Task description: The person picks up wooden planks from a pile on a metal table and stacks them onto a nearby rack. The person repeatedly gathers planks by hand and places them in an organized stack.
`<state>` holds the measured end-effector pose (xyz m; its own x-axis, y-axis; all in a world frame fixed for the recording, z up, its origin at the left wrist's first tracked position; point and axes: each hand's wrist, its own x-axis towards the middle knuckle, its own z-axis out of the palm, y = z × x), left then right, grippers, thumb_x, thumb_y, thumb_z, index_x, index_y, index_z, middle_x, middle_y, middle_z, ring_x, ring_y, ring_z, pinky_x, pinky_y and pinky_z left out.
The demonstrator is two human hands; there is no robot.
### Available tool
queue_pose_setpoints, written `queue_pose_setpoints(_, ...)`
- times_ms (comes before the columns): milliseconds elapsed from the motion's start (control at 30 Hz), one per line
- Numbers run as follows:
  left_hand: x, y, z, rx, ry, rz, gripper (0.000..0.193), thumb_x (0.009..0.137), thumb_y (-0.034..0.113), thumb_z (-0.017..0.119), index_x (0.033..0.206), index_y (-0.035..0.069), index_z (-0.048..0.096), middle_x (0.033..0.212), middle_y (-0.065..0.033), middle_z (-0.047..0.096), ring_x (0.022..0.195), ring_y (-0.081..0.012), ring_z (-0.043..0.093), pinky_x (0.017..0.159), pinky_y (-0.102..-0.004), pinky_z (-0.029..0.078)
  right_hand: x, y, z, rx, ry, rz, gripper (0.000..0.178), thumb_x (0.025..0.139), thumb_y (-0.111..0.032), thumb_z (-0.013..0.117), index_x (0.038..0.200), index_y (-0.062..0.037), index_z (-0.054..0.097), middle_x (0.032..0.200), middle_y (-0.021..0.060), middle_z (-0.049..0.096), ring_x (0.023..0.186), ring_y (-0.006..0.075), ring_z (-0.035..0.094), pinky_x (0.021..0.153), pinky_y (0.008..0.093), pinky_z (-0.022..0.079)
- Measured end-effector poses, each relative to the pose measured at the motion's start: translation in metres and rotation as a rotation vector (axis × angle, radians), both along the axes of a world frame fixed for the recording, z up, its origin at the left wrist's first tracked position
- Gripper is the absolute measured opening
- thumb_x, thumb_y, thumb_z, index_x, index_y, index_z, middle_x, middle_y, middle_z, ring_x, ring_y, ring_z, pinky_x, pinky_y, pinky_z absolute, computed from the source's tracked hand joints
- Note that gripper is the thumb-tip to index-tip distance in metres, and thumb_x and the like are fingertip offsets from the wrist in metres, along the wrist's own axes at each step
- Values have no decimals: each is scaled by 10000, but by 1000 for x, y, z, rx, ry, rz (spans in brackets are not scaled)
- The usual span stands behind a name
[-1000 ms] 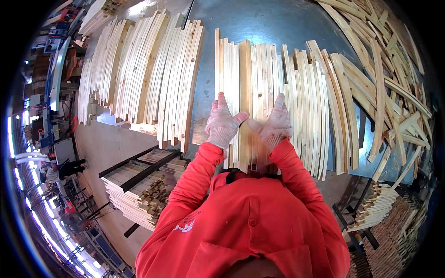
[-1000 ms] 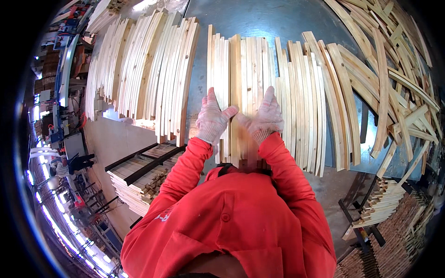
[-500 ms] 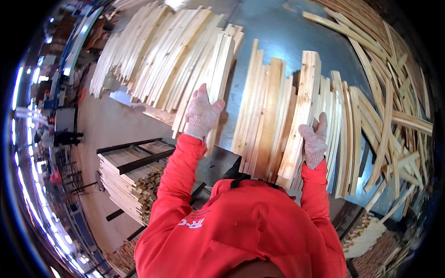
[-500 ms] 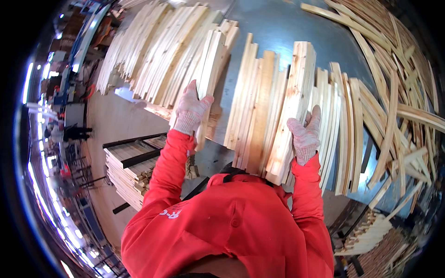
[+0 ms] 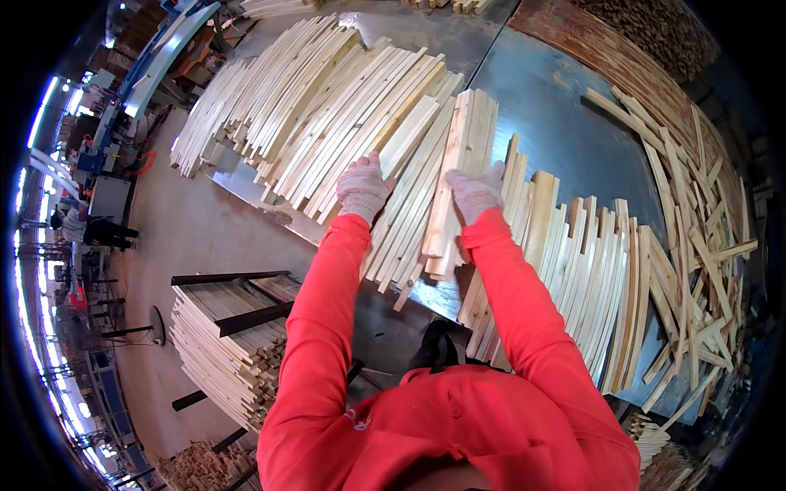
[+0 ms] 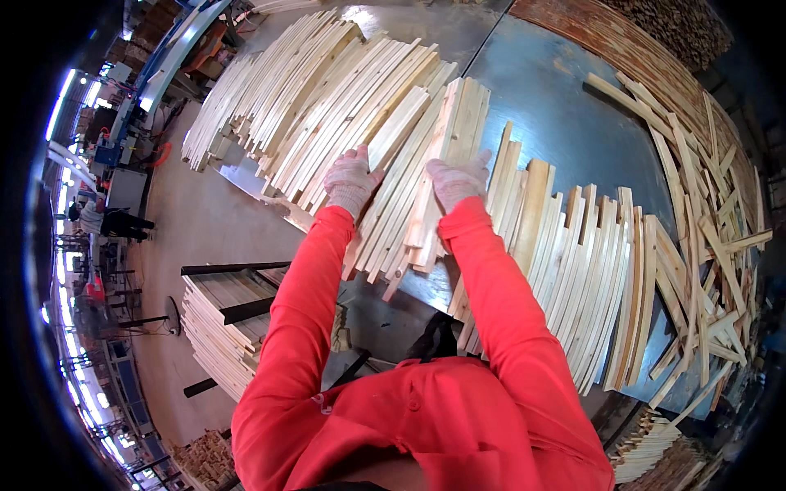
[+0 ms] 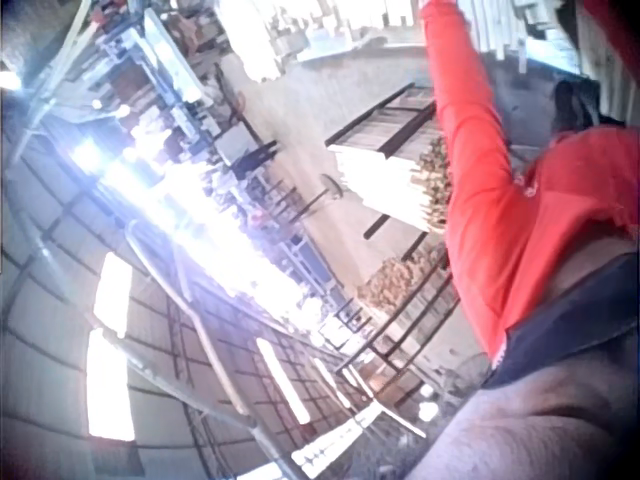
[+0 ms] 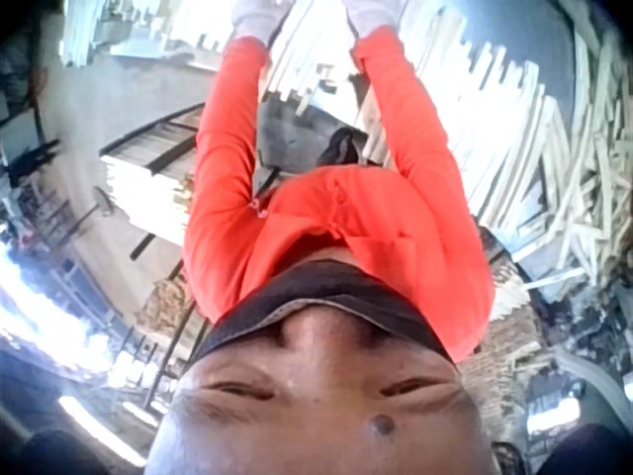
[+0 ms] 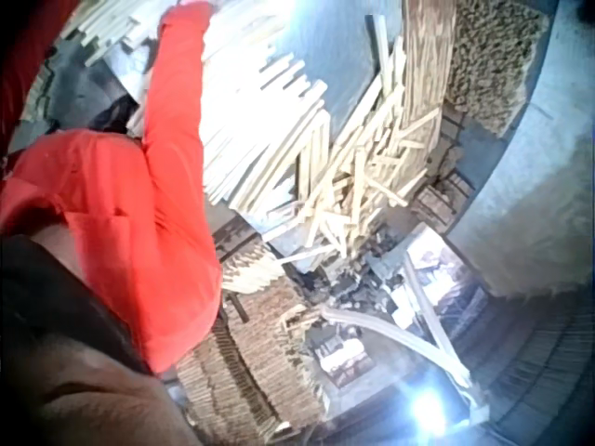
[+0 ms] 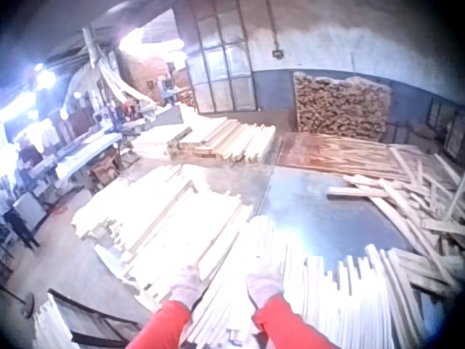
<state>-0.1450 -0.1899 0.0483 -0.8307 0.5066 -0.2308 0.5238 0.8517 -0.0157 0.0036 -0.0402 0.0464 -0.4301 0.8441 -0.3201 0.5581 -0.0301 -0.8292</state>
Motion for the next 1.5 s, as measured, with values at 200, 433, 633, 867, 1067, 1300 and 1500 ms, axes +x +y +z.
queue_pose_setpoints(200, -3, -18, 2, 134, -34, 48, 686, 869, 497, 622, 1408, 110, 447, 1285, -141, 575, 1195, -314, 565, 947, -441, 487, -69, -64, 12, -30, -319, 70, 1147, 703, -401, 780, 1524, 22, 99, 1493, 281, 318, 1402, 375, 335, 1120, 404, 359)
queue_pose_setpoints(433, 12, -33, 17, 220, -122, 2, 818, 880, 573, 567, 1475, 57, 346, 1440, -214, 442, 1327, -362, 432, 1071, -458, 371, -46, -56, -36, 128, -65, 318, 835, 834, -347, 623, 1483, 40, 269, 1370, 267, 477, 1229, 404, 522, 1030, 412, 432)
queue_pose_setpoints(633, 53, -19, -11, 46, 47, -38, 953, 826, 570, 585, 1549, 91, 192, 1585, -240, 202, 1482, -372, 168, 1189, -528, 145, 112, -2, -29, 567, -162, 266, 667, 860, -289, 637, 1405, 15, 402, 1304, 234, 525, 1152, 382, 545, 1010, 432, 437)
queue_pose_setpoints(867, 58, -10, -20, -101, 125, -130, 857, 885, 460, 534, 1550, 65, 164, 1582, -238, 219, 1482, -400, 155, 1200, -516, 107, 223, -28, -47, 530, -594, 276, 850, 837, -402, 679, 1471, 12, 292, 1407, 249, 436, 1261, 405, 470, 1083, 456, 373)
queue_pose_setpoints(1067, 147, 15, -4, 517, -124, -281, 842, 882, 453, 606, 1531, 56, 246, 1543, -179, 341, 1451, -334, 267, 1194, -472, 156, 212, -7, -1, -8, -513, 153, 863, 822, -387, 672, 1468, 8, 260, 1310, 261, 510, 1218, 409, 516, 1020, 467, 439)
queue_pose_setpoints(1300, 232, 71, 82, 526, 411, -1002, 859, 862, 390, 696, 1528, 61, 266, 1477, -188, 438, 1394, -336, 387, 1118, -420, 360, 272, 24, 51, 335, -431, 649, 585, 803, -270, 662, 1315, -62, 472, 1201, 169, 587, 1135, 333, 594, 928, 418, 505)
queue_pose_setpoints(1500, 252, 74, 94, -419, -687, -773, 516, 825, 398, 726, 1253, 146, 584, 885, -118, 690, 909, -296, 669, 820, -422, 506, 354, 58, 69, 615, -225, 809, 722, 726, -374, 761, 1311, -29, 519, 1205, 155, 605, 1074, 314, 624, 921, 400, 500)
